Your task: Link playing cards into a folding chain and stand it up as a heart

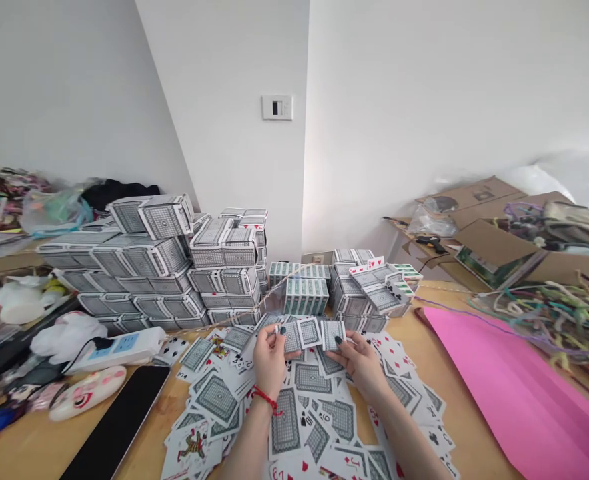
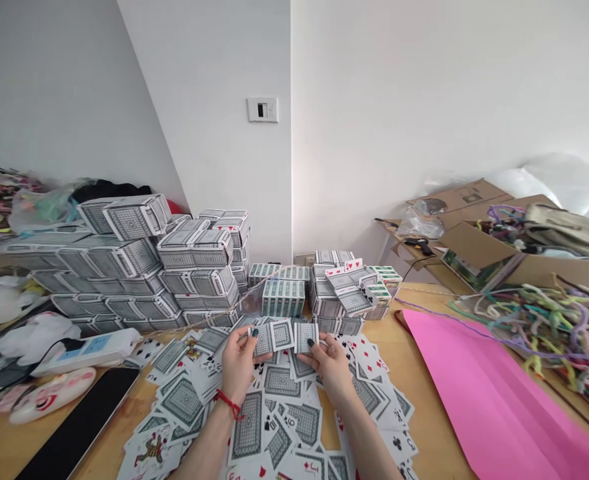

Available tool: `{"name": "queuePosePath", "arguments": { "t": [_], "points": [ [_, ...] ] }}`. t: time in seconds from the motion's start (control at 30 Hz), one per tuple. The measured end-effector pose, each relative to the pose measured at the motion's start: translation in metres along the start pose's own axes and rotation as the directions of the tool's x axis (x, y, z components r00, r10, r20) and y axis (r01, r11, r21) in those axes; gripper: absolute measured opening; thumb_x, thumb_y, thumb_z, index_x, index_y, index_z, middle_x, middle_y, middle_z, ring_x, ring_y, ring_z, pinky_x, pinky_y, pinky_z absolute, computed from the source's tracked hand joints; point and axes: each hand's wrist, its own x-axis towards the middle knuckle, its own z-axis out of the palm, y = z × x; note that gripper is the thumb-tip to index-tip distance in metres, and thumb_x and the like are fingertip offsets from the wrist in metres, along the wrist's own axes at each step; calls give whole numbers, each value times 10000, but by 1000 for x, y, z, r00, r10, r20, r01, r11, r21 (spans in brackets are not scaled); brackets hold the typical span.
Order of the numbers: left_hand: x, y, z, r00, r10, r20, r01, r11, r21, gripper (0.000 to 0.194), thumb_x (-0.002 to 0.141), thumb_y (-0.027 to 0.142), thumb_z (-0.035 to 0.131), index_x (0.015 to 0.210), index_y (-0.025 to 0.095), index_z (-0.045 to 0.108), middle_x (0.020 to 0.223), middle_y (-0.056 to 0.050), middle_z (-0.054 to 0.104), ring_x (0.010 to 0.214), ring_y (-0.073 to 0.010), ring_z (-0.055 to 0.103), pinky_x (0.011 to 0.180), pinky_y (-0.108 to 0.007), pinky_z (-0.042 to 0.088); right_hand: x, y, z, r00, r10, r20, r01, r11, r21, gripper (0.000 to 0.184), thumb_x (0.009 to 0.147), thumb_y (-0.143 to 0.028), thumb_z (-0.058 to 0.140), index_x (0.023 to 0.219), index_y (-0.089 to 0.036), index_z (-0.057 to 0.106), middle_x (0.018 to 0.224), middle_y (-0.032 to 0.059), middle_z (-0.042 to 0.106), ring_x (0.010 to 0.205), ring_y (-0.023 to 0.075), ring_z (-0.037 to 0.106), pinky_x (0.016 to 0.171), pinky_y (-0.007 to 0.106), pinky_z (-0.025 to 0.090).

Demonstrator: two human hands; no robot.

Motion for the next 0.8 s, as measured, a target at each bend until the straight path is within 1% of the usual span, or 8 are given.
{"name": "queuePosePath", "arguments": {
  "t": [0.17, 0.27, 0.37, 0.53, 0.67, 0.8],
  "points": [
    [0, 2, 2, 1000, -13, -10, 13, 1000, -16, 358, 645, 406, 634, 873, 171, 491, 668, -6, 568, 642, -172, 587, 464, -287, 536, -1, 0, 3, 1000, 11, 1, -11, 1000, -29, 335, 590, -318, 757, 830, -174, 575, 806, 29, 659, 703, 167, 650, 712, 319, 542],
    [-2, 3, 3, 999, -26, 24, 26, 1000, -9, 353, 632, 409, 641, 853, 174, 496, 678, -9, 581, 646, -177, 594, 472, -292, 534, -1, 0, 4, 1000, 2, -18, -3, 999, -35, 323, 589, -315, 757, 819, -179, 576, 812, 25, 660, 711, 168, 654, 715, 309, 544],
    [-2, 2, 3, 996, -45, 72, 45, 999, -8, 325, 637, 387, 635, 848, 177, 505, 679, -8, 588, 663, -179, 599, 482, -291, 534, -2, -1, 5, 1000, -17, -8, 17, 1000, -23, 301, 612, -330, 743, 810, -184, 569, 818, 26, 660, 750, 170, 652, 737, 312, 540],
    [-1, 1, 3, 992, -94, 86, 95, 995, -11, 307, 623, 339, 644, 852, 167, 533, 681, -13, 608, 618, -176, 604, 456, -285, 527, -3, -2, 6, 1000, -17, 5, 18, 999, -48, 314, 616, -352, 736, 819, -181, 569, 837, 38, 664, 791, 184, 654, 729, 301, 537],
    [-2, 0, 3, 989, -104, 105, 105, 994, -5, 309, 620, 320, 644, 867, 166, 543, 628, 0, 591, 611, -173, 596, 443, -272, 521, -3, -2, 6, 999, 12, 49, -8, 997, -82, 337, 603, -365, 742, 829, -178, 576, 814, 44, 676, 781, 205, 665, 681, 304, 543],
    [-3, -2, 3, 991, -80, 110, 80, 997, 1, 295, 640, 340, 626, 868, 174, 538, 648, 4, 574, 617, -155, 568, 460, -268, 522, -3, -1, 6, 992, 51, 115, -39, 993, -110, 366, 620, -372, 725, 900, -184, 581, 845, 58, 684, 791, 229, 667, 676, 332, 542]
  ]
}}
